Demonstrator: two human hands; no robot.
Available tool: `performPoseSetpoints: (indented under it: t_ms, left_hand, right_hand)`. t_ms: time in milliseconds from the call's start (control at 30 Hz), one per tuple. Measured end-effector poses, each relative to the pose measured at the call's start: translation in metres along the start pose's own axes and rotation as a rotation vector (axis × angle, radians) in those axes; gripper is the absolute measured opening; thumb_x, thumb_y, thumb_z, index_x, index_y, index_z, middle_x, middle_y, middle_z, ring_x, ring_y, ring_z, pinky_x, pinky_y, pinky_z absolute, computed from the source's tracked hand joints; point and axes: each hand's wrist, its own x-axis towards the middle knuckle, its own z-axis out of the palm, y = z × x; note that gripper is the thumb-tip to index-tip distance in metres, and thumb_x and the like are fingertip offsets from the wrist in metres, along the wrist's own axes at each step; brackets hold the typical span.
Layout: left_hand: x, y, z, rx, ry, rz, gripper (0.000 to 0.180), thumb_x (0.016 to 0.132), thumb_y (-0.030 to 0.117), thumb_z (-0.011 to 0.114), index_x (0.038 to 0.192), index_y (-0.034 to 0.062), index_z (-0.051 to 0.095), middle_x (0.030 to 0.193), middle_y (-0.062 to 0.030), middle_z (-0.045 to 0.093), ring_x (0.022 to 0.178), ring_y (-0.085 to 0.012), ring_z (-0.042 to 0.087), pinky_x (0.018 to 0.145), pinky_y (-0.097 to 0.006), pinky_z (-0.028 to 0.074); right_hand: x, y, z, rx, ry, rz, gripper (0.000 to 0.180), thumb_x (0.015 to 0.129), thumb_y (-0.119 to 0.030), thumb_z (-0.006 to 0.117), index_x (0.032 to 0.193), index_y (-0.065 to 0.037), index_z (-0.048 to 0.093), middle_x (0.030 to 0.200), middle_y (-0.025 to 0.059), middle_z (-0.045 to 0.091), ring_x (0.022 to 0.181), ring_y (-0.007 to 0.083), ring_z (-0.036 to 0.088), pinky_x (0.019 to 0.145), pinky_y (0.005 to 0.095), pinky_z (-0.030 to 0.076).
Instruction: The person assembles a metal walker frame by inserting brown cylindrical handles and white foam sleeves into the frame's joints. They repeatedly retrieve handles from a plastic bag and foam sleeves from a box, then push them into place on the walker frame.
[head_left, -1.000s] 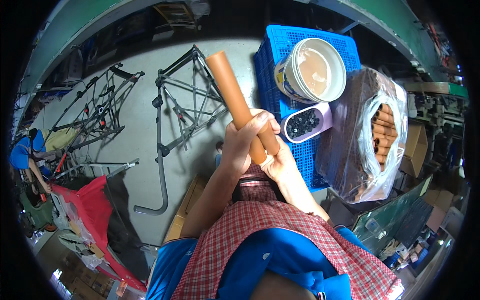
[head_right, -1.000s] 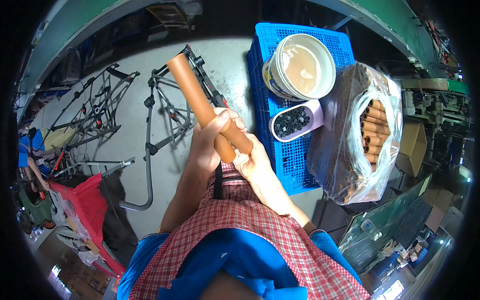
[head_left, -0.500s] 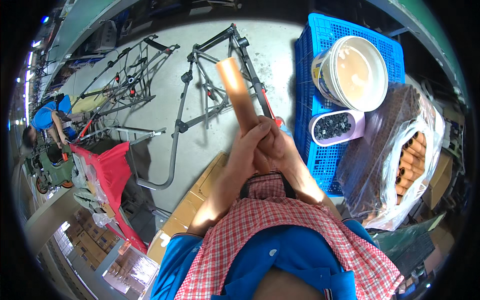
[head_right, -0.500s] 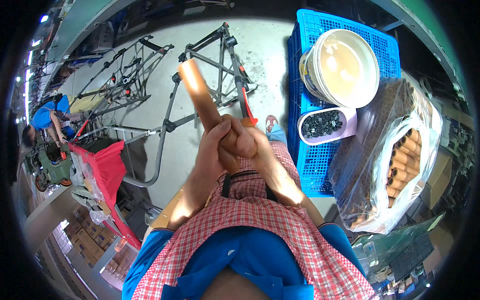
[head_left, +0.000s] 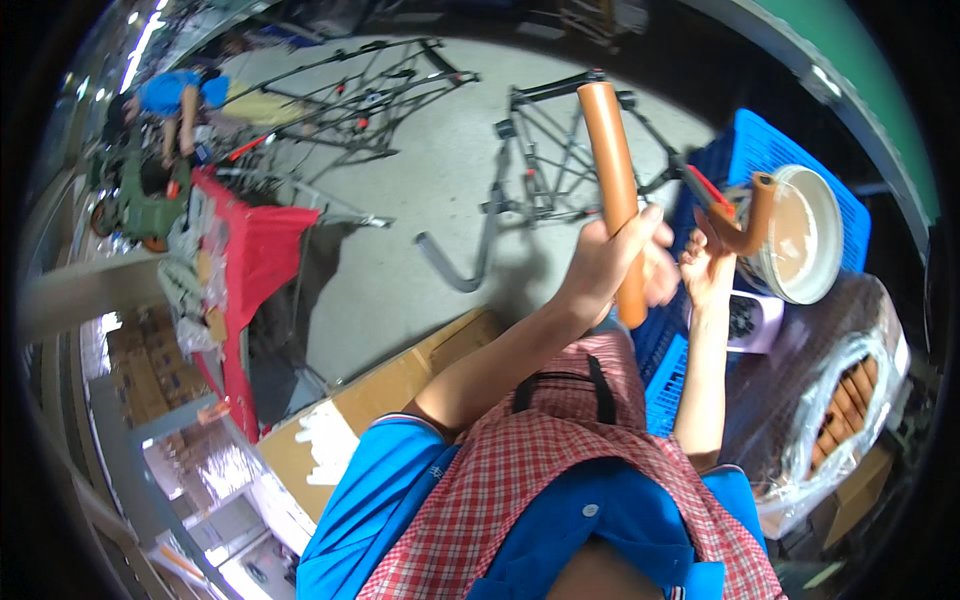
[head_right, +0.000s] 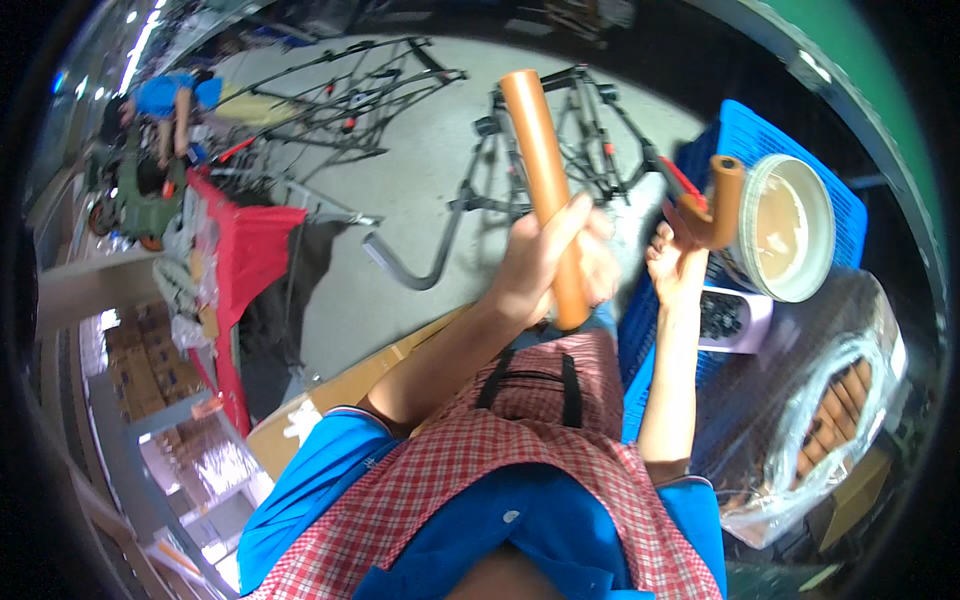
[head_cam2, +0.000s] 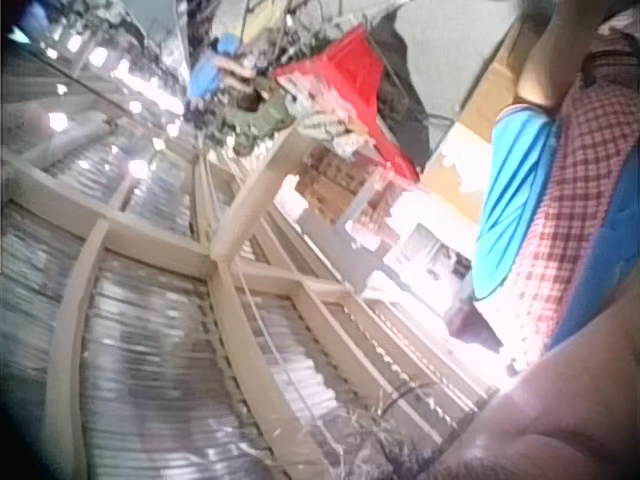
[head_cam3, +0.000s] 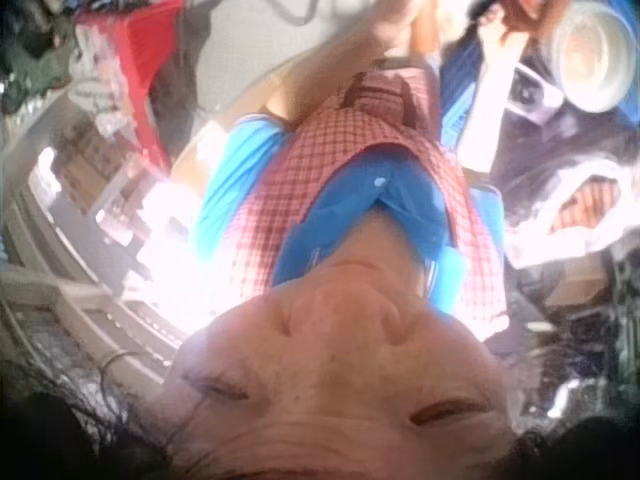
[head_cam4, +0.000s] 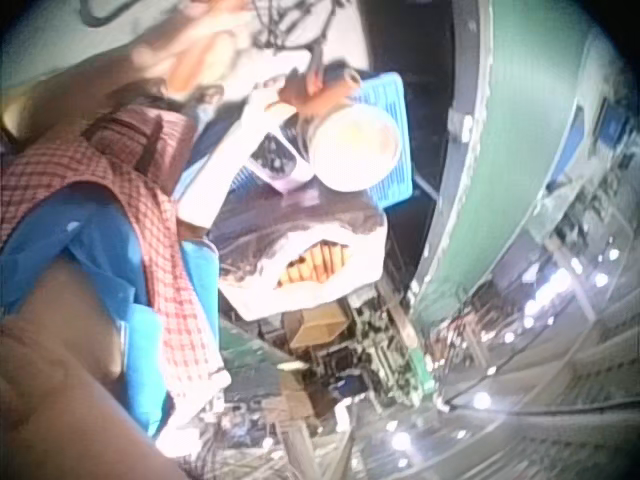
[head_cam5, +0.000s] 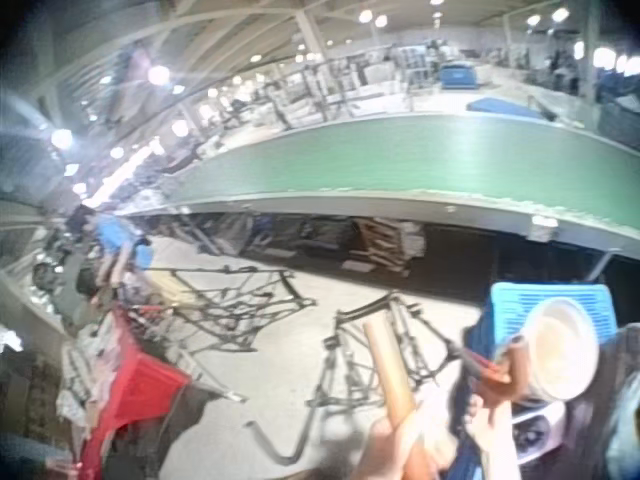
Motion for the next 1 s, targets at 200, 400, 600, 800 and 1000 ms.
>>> performPoseSetpoints:
  t_ms: [200, 400, 600, 800, 1000]
  left_hand:
    - [-0.114, 0.147, -0.150, 0.005, 0.447, 0.773, 0.033, 0.095, 0.039, 0.057, 0.097, 0.0060, 0.054, 0.057, 0.0056, 0.036, 0.050, -0.0054, 0.039, 0.050, -0.023, 0.040]
    - [-0.055, 0.108, -0.161, -0.110, 0.565, 0.685, 0.022, 0.096, 0.026, 0.057, 0.094, 0.0099, 0.043, 0.068, -0.0019, 0.048, 0.055, -0.0125, 0.050, 0.052, -0.032, 0.050]
    - [-0.068, 0.088, -0.136, 0.369, 0.398, 0.360, 0.021, 0.094, 0.017, 0.056, 0.109, 0.0038, 0.049, 0.073, -0.0031, 0.051, 0.058, -0.0117, 0.053, 0.050, -0.028, 0.047]
    - [-0.059, -0.096, -0.197, 0.654, 0.709, 0.960, 0.047, 0.088, 0.008, 0.055, 0.130, -0.0010, 0.035, 0.107, -0.0087, 0.053, 0.094, -0.0185, 0.055, 0.093, -0.039, 0.042]
    - [-0.079, 0.020, -0.173, 0.432, 0.350, 0.852, 0.049, 0.097, 0.046, 0.042, 0.115, 0.0014, 0.051, 0.096, -0.0080, 0.058, 0.089, -0.0154, 0.055, 0.085, -0.034, 0.044]
  right_hand:
    - [-0.011, 0.205, 0.019, -0.594, -0.021, 0.558, 0.063, 0.091, -0.063, 0.045, 0.116, -0.006, 0.053, 0.082, 0.0060, 0.064, 0.067, 0.0135, 0.062, 0.049, 0.0235, 0.047]
    - [0.049, 0.304, 0.088, -0.255, 0.129, 0.481, 0.039, 0.094, -0.047, 0.048, 0.093, -0.008, 0.051, 0.062, 0.0014, 0.051, 0.050, 0.0146, 0.048, 0.043, 0.0242, 0.035]
    - [0.053, 0.307, 0.069, -0.058, -0.163, 0.364, 0.026, 0.091, -0.019, 0.051, 0.067, -0.011, 0.050, 0.055, -0.0047, 0.044, 0.046, 0.0067, 0.043, 0.043, 0.0241, 0.035]
    - [0.064, 0.313, 0.041, -0.375, 0.196, 0.518, 0.029, 0.092, -0.038, 0.054, 0.093, -0.009, 0.052, 0.063, 0.0005, 0.054, 0.045, 0.0148, 0.046, 0.039, 0.0299, 0.034]
    - [-0.007, 0.281, 0.101, -0.159, 0.105, 0.505, 0.058, 0.097, -0.059, 0.034, 0.107, -0.006, 0.054, 0.092, 0.0109, 0.066, 0.078, 0.0219, 0.065, 0.064, 0.0342, 0.056]
